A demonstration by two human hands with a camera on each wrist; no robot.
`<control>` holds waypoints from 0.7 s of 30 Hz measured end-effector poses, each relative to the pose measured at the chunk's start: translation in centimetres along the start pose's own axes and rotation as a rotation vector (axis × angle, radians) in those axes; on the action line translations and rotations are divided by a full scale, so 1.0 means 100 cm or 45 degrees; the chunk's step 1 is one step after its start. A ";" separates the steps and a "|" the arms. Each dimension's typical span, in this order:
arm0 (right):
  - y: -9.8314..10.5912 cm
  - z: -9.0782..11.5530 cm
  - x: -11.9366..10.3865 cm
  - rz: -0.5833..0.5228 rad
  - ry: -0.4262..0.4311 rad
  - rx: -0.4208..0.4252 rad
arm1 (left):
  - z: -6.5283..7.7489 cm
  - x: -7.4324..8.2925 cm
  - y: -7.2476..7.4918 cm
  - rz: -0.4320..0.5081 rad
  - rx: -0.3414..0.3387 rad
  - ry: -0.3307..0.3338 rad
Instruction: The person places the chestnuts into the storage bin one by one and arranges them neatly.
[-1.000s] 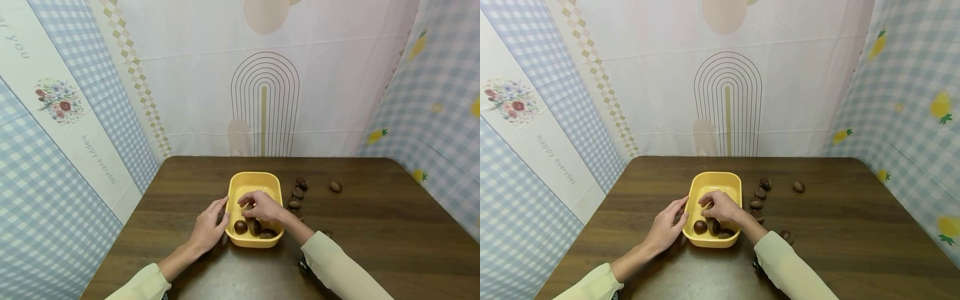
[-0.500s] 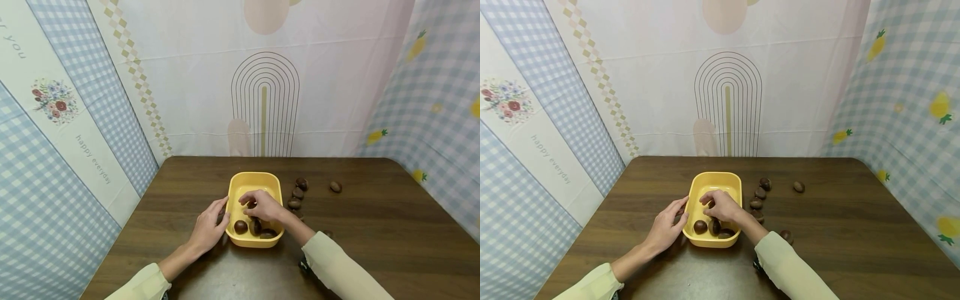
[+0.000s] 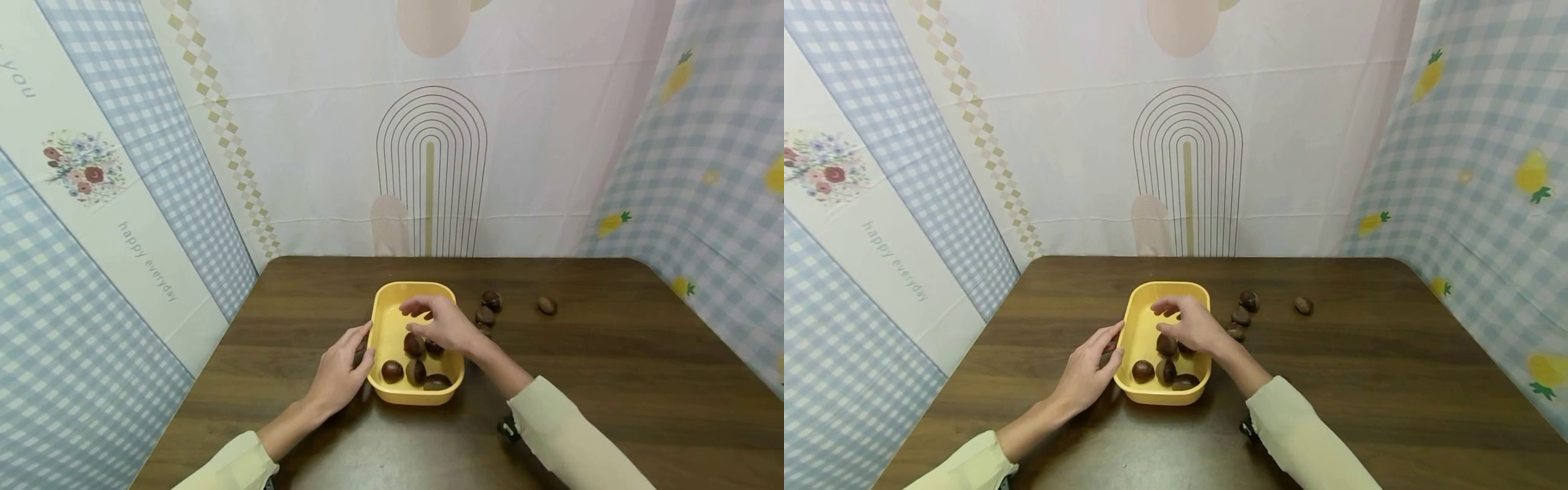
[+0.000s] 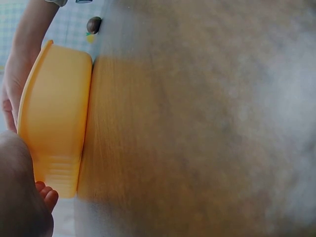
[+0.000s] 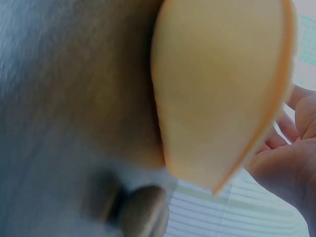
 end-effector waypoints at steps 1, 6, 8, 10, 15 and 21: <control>0.005 0.001 0.002 0.003 0.013 0.026 | -0.001 0.000 -0.001 -0.003 -0.001 0.004; 0.035 0.011 0.013 0.010 0.011 0.158 | -0.003 0.000 -0.007 -0.015 0.005 0.016; 0.048 0.017 0.017 0.012 -0.012 0.200 | -0.005 0.001 -0.009 -0.013 0.008 0.025; 0.059 0.023 0.022 0.024 -0.031 0.229 | -0.005 0.002 -0.009 -0.013 0.014 0.030; 0.075 0.042 0.033 0.062 -0.102 0.255 | -0.006 0.002 -0.009 -0.012 0.013 0.037; 0.081 0.067 0.047 0.136 -0.125 0.252 | -0.005 0.002 -0.010 -0.012 0.013 0.032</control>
Point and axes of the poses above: each hand's wrist, its own z-axis away from the middle knuckle, its own y-axis out of the back of the hand, x = y × z, the point moved 4 cm from there along -z, towards the middle knuckle, and after that the axes turned 10 degrees about y, right-handed, at the moved point
